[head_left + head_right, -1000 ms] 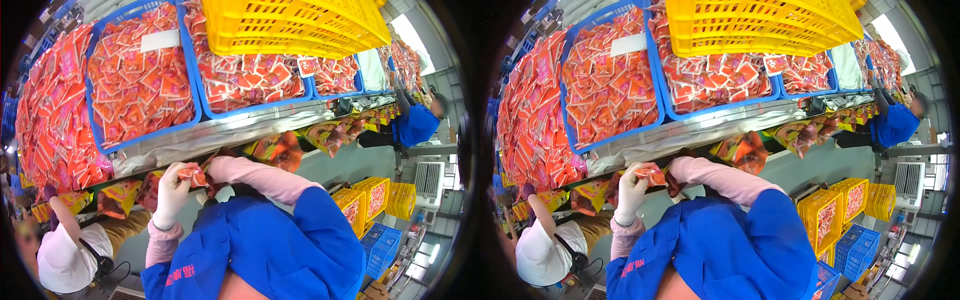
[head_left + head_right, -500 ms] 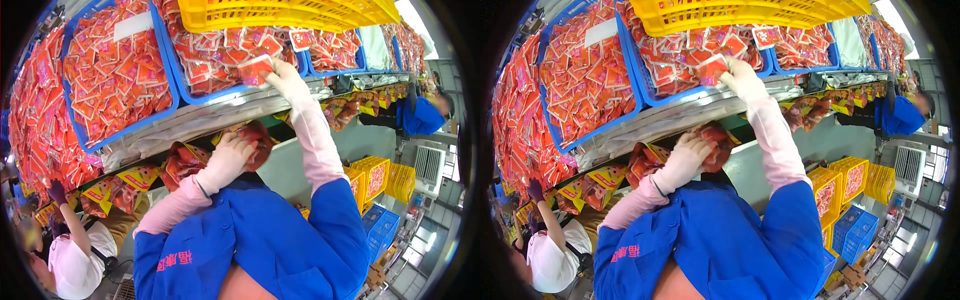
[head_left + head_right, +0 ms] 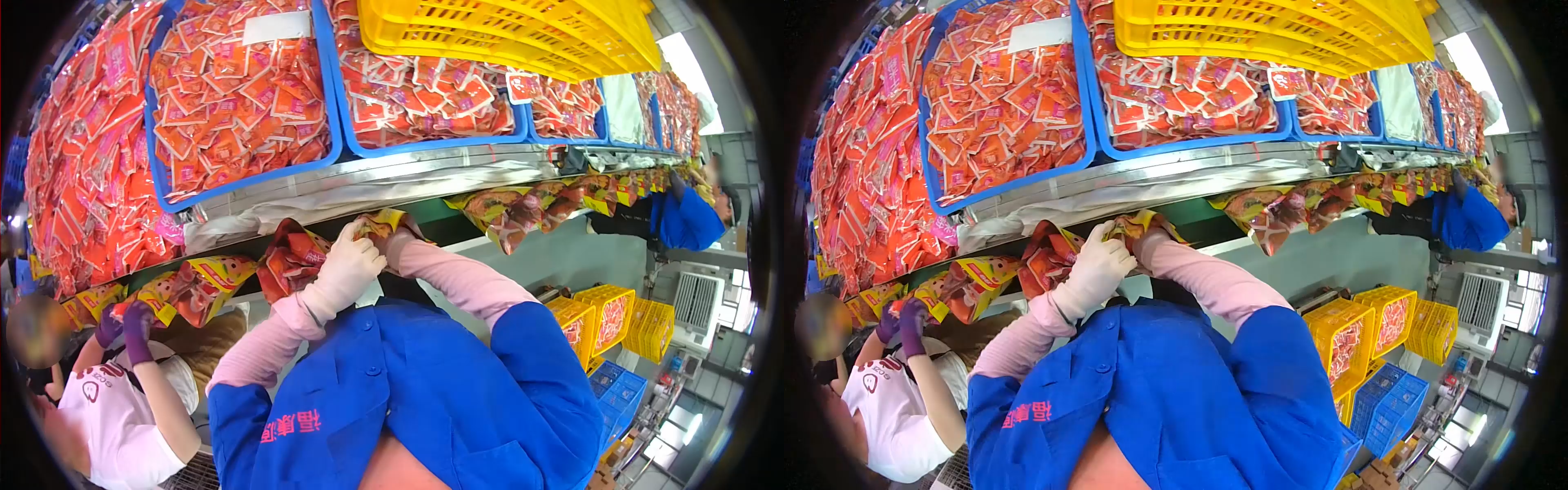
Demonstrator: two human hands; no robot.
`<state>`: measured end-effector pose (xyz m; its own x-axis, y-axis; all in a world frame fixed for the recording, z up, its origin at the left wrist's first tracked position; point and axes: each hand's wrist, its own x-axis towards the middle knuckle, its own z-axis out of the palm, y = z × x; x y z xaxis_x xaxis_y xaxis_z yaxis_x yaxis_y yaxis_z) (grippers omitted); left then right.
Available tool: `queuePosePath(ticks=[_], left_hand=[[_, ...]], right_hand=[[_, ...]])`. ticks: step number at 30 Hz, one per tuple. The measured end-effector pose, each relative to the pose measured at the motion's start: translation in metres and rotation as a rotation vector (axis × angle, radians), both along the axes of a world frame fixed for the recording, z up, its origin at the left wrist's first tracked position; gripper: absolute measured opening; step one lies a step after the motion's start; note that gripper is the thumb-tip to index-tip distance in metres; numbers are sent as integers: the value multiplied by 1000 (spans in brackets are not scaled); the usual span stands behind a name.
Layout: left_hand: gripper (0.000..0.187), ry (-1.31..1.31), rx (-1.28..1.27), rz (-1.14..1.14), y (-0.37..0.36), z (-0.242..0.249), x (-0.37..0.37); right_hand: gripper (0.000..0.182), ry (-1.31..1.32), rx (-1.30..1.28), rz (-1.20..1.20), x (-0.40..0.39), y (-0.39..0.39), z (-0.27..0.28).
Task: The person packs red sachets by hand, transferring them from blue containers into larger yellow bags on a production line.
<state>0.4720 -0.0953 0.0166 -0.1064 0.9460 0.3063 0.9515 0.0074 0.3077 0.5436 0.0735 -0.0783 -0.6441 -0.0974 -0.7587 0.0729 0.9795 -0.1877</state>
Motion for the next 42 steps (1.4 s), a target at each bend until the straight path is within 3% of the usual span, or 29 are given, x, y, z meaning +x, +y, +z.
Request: queuePosePath(ticks=[5, 8, 10, 13, 14, 15, 16, 17, 18, 19, 21, 22, 23, 26, 27, 28, 29, 31, 33, 34, 36, 37, 38, 39, 41, 42], left_hand=[[5, -94, 40, 173, -23, 13, -24], [3, -116, -65, 129, -30, 21, -27], [1, -105, -100, 159, -45, 12, -31], [12, -172, -246, 200, -54, 46, -56], [13, -254, -261, 231, -46, 63, -72], [15, -333, -281, 270, -37, 76, -93], [13, -367, -139, 397, -25, 81, -113], [11, -234, -114, 540, -16, 63, -142], [14, -205, -145, 628, -1, 58, -175], [19, -105, -29, 736, 14, 23, -209], [33, 85, -100, 789, 55, -24, -270], [34, 250, -293, 895, 80, -41, -278], [34, 250, -294, 891, 92, -54, -286], [14, 345, -504, 891, 108, -87, -279], [15, 380, -471, 822, 97, -83, -272], [18, 277, -515, 774, 81, -86, -269], [23, 79, -532, 760, 62, -81, -265], [36, -91, -471, 918, 34, -33, -238], [28, -159, -87, 784, -3, -12, -217], [25, -586, -21, 730, -1, 29, -185], [26, -1079, 30, 500, 8, 83, -105], [27, -1006, 78, 338, 3, 72, -70], [25, -800, 172, 182, 13, 92, -34], [20, -503, 203, 52, 21, 75, -10], [26, -287, 115, -11, 42, 48, 23], [29, -189, 48, 33, 50, 19, 30]], right_hand=[[21, -67, -173, 134, -27, -11, 87], [23, -114, -154, 187, -48, -30, 35], [24, -171, -182, 221, -61, -44, 34], [26, -233, -353, 226, -80, -18, 140], [26, 2, -514, 142, -80, 13, 172], [23, 170, -433, -36, -88, 45, 191], [26, 443, -256, -143, -100, 87, 197], [29, 660, -28, -238, -109, 147, 148], [35, 418, 163, -638, -138, 192, 166], [46, 756, 603, -469, -134, 247, 108], [53, 578, 538, -441, -137, 287, 37], [47, 563, 512, -507, -141, 283, 35], [41, 540, 487, -567, -145, 274, 34], [27, 550, 351, -401, -120, 259, 25], [26, 602, 98, -438, -110, 246, 62], [22, 649, 42, -396, -97, 247, 67], [23, 751, 117, -482, -90, 235, 84], [24, 975, -182, -725, -60, 221, 115], [28, 819, -637, -1114, -28, 193, 165], [31, 892, -863, -1110, -7, 178, 177], [40, 770, -948, -1074, 30, 156, 195], [43, 748, -970, -1025, 45, 138, 209], [44, 589, -870, -1045, 53, 120, 228], [46, 435, -768, -1054, 58, 105, 244], [42, 527, -817, -882, 64, 81, 209], [38, 562, -637, -737, 67, 75, 185]])
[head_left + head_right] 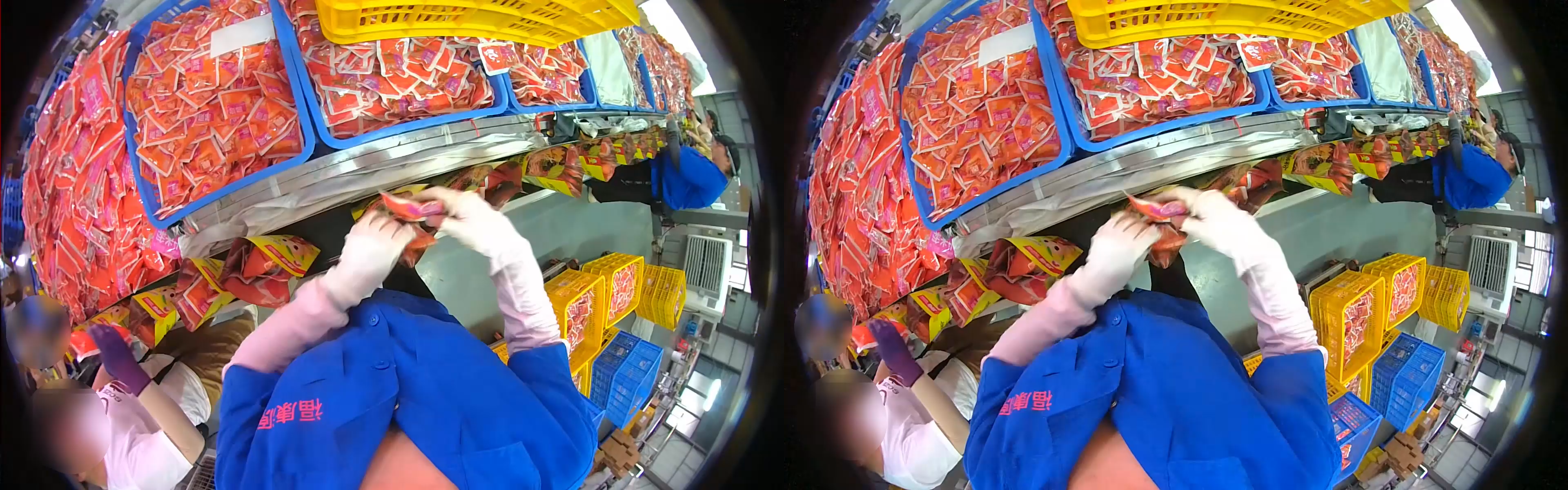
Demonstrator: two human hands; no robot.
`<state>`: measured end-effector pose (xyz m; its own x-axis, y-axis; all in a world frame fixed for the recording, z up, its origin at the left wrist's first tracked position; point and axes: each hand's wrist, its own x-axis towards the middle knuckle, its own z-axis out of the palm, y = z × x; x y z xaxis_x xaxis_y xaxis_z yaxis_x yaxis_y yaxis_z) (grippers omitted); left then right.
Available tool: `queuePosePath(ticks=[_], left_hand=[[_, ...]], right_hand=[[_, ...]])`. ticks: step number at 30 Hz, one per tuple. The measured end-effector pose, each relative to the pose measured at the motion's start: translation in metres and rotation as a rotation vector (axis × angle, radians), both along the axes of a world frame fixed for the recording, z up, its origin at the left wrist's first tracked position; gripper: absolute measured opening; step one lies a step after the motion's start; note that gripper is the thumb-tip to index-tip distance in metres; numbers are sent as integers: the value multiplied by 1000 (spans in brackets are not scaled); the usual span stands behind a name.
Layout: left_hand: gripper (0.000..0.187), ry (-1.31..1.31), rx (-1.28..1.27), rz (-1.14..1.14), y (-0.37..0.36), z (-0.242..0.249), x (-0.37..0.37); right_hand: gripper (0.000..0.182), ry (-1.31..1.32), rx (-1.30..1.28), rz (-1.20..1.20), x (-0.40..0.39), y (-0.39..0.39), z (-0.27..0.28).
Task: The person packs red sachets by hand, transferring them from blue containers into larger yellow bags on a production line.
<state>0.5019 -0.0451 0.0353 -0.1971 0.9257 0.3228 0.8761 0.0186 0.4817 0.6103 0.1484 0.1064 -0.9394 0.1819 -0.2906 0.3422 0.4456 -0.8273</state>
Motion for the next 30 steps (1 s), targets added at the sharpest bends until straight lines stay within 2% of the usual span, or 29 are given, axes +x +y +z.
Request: queuePosePath(ticks=[1, 2, 3, 5, 6, 8, 9, 10, 11, 12, 13, 15, 16, 18, 21, 22, 23, 24, 25, 26, 27, 28, 29, 30], left_hand=[[33, 96, -75, 40, 4, -18, 2], [41, 89, -275, 21, 1, -13, 1], [41, 92, -270, 31, -7, -14, -3], [29, 194, -243, -51, -31, -19, -15], [21, 220, -227, -31, -40, -26, -19], [13, 218, -174, 38, -47, -58, -30], [11, 282, -167, -4, -51, -28, -38], [9, 292, -190, 1, -52, -23, -38], [8, 305, -209, 8, -49, -20, -37], [6, 278, -85, 21, -46, -21, -33], [5, 291, -124, -30, -48, -9, -31], [4, 159, -93, -97, -51, 9, -27], [3, 177, -119, -105, -55, -1, -21], [3, 167, -178, -41, -67, 3, -31], [10, 53, -254, 39, -77, 23, -49], [18, -125, -214, 102, -73, 36, -65], [19, -116, -103, 198, -65, 47, -88], [16, -98, -113, 305, -57, 44, -115], [15, -43, -66, 476, -46, 36, -144], [15, -48, -31, 587, -30, 22, -179], [26, -44, -100, 741, -17, -9, -213], [42, -47, -255, 799, 1, -34, -248], [50, -78, -514, 881, 21, -46, -269], [54, -189, -703, 863, 35, -73, -288]], right_hand=[[35, -10, 209, 85, 0, -6, -20], [30, -113, 348, 206, -6, -11, -39], [26, -218, 488, 329, -15, -17, -47], [18, -346, 631, 492, -32, -38, -56], [20, -389, 737, 603, -43, -49, -61], [18, -309, 672, 635, -56, -55, -48], [17, -304, 616, 661, -60, -56, -40], [16, -431, 543, 649, -64, -59, -35], [14, -352, 541, 712, -60, -62, -42], [16, -541, 570, 768, -64, -68, -80], [17, -735, 588, 812, -70, -81, -122], [31, -489, 624, 946, -87, -89, -152], [35, -86, 731, 1031, -73, -85, -199], [32, 71, 721, 1059, -93, -87, -118], [37, -606, 461, 1107, -130, -101, -83], [31, -537, 312, 1015, -130, -83, -85], [31, -374, 291, 932, -135, -50, -35], [32, -292, 200, 815, -147, -15, -9], [31, -188, 386, 654, -157, 24, 8], [29, 61, 696, 544, -167, 86, -61], [37, -306, 581, 40, -202, 117, -41], [66, -65, 815, -127, -219, 162, -89], [72, 11, 854, -134, -241, 179, -95], [74, 312, 1105, -186, -261, 185, -133]])
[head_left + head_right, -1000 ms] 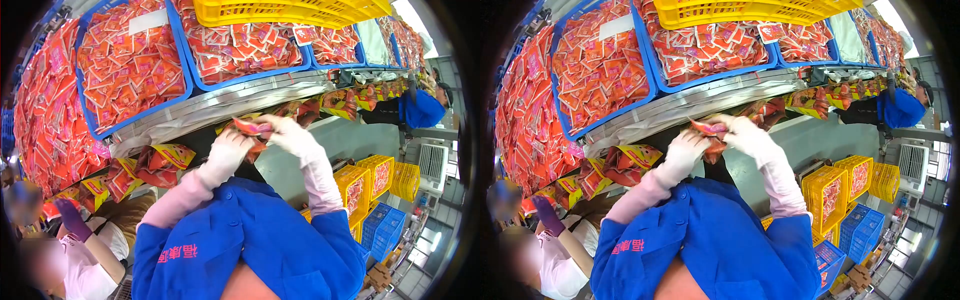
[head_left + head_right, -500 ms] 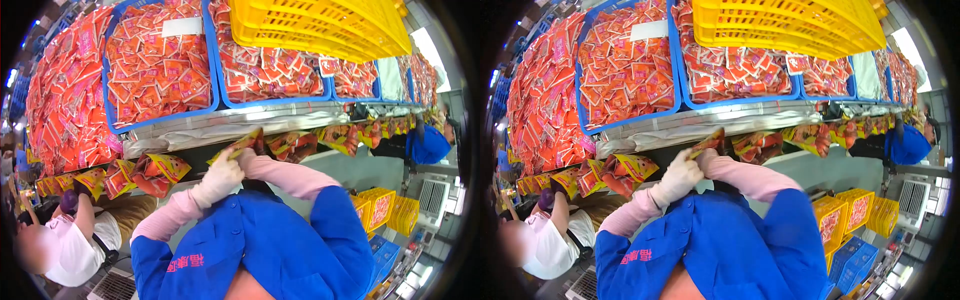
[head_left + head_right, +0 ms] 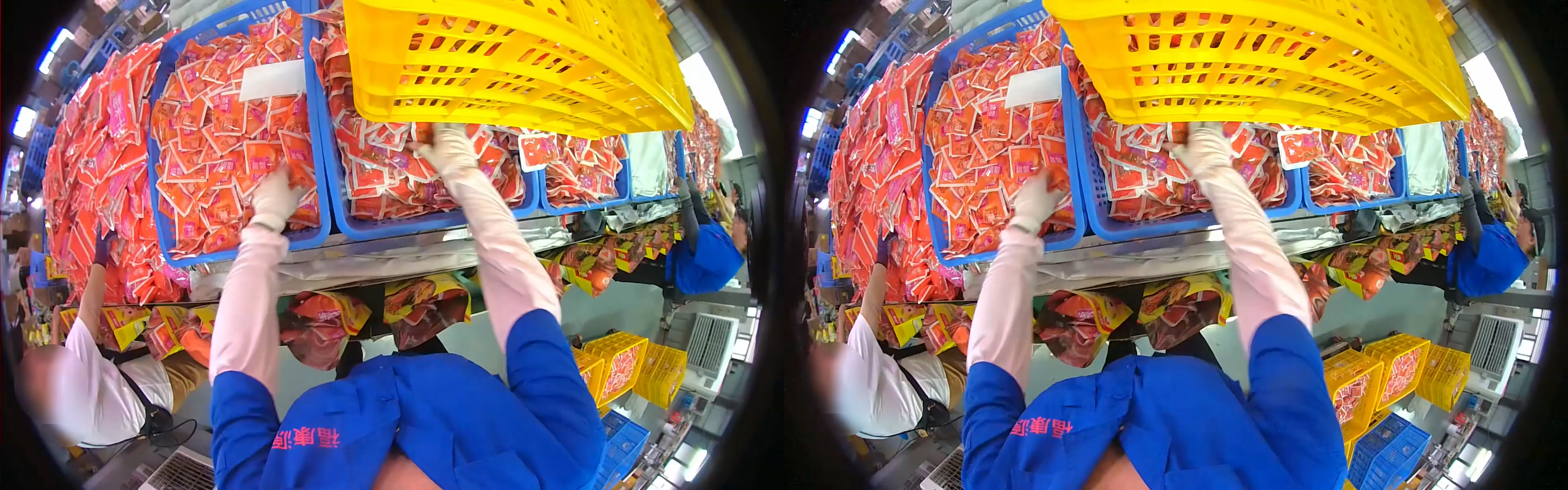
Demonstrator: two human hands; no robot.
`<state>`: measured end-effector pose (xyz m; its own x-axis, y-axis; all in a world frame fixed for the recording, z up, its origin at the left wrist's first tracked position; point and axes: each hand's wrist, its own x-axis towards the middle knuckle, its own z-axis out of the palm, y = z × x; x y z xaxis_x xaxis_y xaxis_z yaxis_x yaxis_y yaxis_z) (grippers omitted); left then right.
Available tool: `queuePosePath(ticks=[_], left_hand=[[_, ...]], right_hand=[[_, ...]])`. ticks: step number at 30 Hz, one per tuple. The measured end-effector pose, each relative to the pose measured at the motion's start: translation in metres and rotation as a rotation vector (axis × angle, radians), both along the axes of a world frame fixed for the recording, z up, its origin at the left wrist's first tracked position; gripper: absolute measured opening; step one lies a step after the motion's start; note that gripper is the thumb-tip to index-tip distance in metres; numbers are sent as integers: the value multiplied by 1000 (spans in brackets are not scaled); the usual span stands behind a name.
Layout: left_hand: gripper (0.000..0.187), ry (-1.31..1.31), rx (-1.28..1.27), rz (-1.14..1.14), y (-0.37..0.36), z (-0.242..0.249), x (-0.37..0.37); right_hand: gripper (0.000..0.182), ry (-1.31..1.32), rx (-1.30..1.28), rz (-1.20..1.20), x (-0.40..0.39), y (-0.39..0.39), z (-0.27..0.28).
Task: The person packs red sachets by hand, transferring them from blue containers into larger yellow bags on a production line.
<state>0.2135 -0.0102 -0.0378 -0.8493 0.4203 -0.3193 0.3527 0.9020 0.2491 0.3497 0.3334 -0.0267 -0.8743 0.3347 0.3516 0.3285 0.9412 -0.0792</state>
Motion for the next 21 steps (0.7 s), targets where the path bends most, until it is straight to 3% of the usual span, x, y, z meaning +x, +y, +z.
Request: queuePosePath(ticks=[2, 4, 6, 7, 9, 11, 13, 15, 17, 19, 20, 21], left_hand=[[50, 148, -38, -56, 11, -26, 5], [46, 150, -47, -74, -1, -20, 24], [36, -27, 114, -175, -32, -9, 35], [24, 54, 203, -147, -47, -7, 39], [15, -108, 424, -32, -65, 58, 58], [15, -454, 808, 49, -85, 103, 97], [18, -452, 989, -236, -79, 140, 172], [12, -479, 1019, -577, -77, 140, 226], [25, -112, 781, -843, -72, 98, 264], [26, -117, 2, -809, -62, 55, 281], [29, -157, 324, -385, -73, 7, 291], [32, 88, 279, -880, -89, 44, 271]], right_hand=[[61, -396, -102, -153, -29, -26, -13], [49, -775, -625, 3, -31, -43, -59], [36, -786, -484, 139, 12, -81, -27], [33, -552, -378, 296, 18, -72, -39], [34, -503, -293, 369, 32, -57, 10], [33, -239, -620, 142, 72, -76, 101], [32, -186, -1192, 99, 118, -98, 159], [30, -148, -1165, 108, 157, -136, 170], [27, -324, -1308, 274, 194, -175, 161], [21, -417, -816, 420, 209, -216, 136], [19, -496, -539, 504, 214, -227, 100], [17, -561, -256, 579, 216, -234, 68]])
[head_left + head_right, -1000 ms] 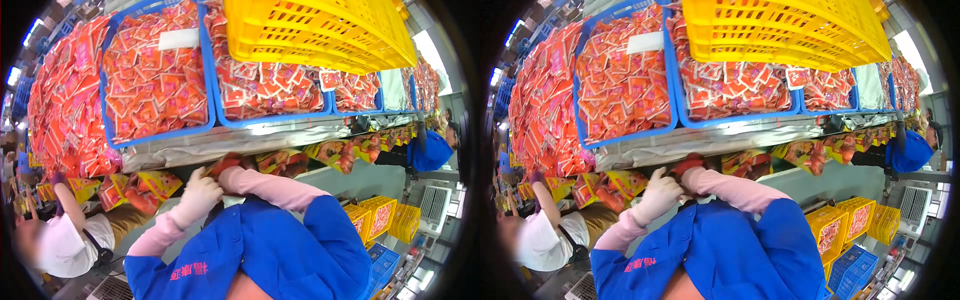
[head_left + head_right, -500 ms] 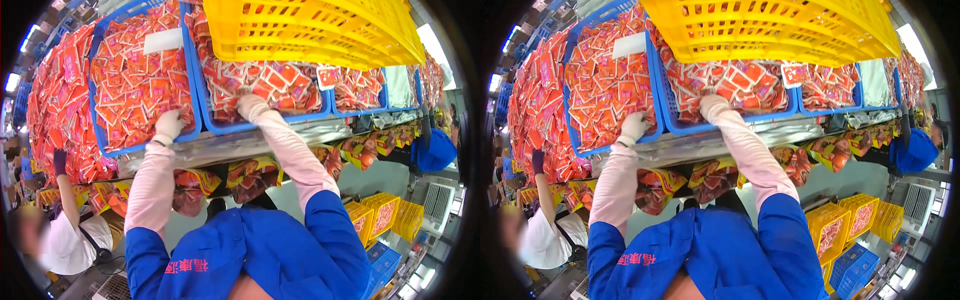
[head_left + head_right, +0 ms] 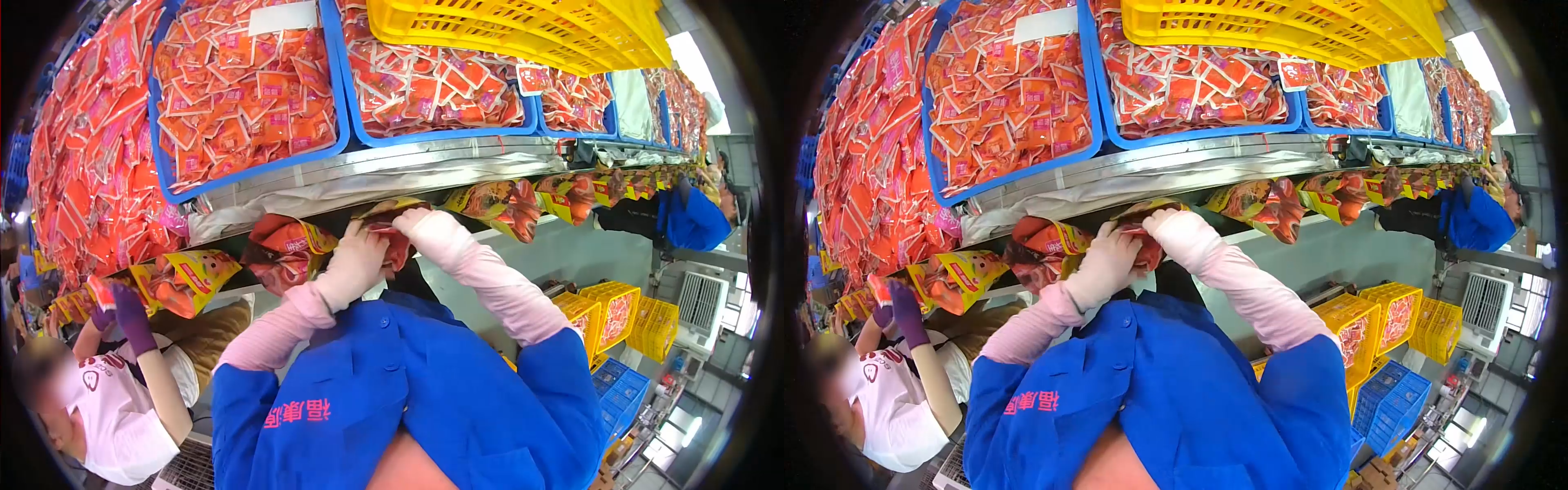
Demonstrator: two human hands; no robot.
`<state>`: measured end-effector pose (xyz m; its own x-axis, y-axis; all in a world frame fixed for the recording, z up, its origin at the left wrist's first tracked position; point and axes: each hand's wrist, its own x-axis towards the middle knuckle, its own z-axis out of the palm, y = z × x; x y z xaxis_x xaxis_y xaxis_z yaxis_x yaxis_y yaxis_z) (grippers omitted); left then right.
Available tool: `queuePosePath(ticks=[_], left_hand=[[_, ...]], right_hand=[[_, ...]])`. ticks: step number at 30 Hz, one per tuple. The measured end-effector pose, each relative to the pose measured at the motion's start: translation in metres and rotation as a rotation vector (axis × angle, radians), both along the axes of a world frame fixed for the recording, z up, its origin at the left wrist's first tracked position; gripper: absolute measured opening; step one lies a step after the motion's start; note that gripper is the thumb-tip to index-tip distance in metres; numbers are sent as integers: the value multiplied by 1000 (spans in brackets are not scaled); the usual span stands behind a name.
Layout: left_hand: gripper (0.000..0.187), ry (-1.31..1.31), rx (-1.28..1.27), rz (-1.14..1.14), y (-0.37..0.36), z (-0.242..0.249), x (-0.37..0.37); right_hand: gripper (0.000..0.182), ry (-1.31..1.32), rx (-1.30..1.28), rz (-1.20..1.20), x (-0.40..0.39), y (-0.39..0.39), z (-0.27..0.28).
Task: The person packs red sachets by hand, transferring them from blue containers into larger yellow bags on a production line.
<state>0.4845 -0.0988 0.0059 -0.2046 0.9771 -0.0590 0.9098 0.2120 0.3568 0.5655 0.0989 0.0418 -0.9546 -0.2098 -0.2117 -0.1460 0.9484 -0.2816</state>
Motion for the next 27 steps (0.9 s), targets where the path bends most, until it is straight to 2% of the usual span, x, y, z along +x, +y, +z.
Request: queuePosePath(ticks=[2, 6, 8, 9, 10, 11, 12, 13, 14, 16, 17, 18, 19, 20, 21, 22, 23, 24, 25, 26, 27], left_hand=[[27, 149, 85, -33, -22, 6, -15], [14, 272, 176, -151, -39, -8, -31], [5, 152, 284, -108, -24, -3, -27], [6, 225, 321, -167, -18, 4, -26], [5, 107, 383, -130, -19, 24, -19], [5, 137, 383, -146, -25, 18, -8], [5, 168, 382, -159, -29, 13, -1], [5, 177, 383, -154, -31, 15, -3], [5, 127, 287, -127, -36, 21, -6], [6, 73, 178, -93, -41, 42, -18], [7, -35, 7, -96, -39, 58, -31], [9, -145, -167, -95, -37, 74, -46], [11, -331, 33, 6, -28, 84, -69], [15, -182, 202, 418, -7, 74, -114], [21, -155, 214, 546, 13, 71, -146], [35, -4, 103, 672, 32, 44, -174], [48, 46, -96, 743, 53, 11, -202], [53, 26, -341, 785, 74, -10, -221], [42, -28, -534, 747, 81, -47, -239], [31, -9, -515, 718, 77, -83, -249], [27, 45, -448, 732, 71, -94, -253]], right_hand=[[18, -249, 172, -53, -8, -6, -8], [22, -355, 187, 43, -32, -12, 0], [21, -791, 59, 119, -60, -44, 8], [19, -814, 84, 110, -59, -53, -37], [19, -784, 102, 97, -56, -60, -102], [19, -745, 83, 81, -52, -65, -170], [20, -682, 9, 43, -46, -76, -306], [21, -754, 65, 89, -58, -75, -196], [23, -790, 54, 119, -67, -77, -145], [28, -828, -30, 141, -70, -70, -111], [31, -793, -66, 144, -64, -58, -114], [30, -669, -220, 104, -82, -36, -28], [30, -634, -326, 116, -104, -5, 30], [32, -285, -370, -188, -128, 68, 57], [31, -29, -379, -337, -143, 112, 31], [30, -63, -84, -449, -167, 145, 20], [28, -108, 107, -400, -185, 174, -16], [29, -145, 219, -416, -191, 183, -47], [29, -186, 330, -428, -196, 191, -78], [30, -214, 364, -508, -203, 181, -90], [27, -235, 284, -441, -201, 178, -88]])
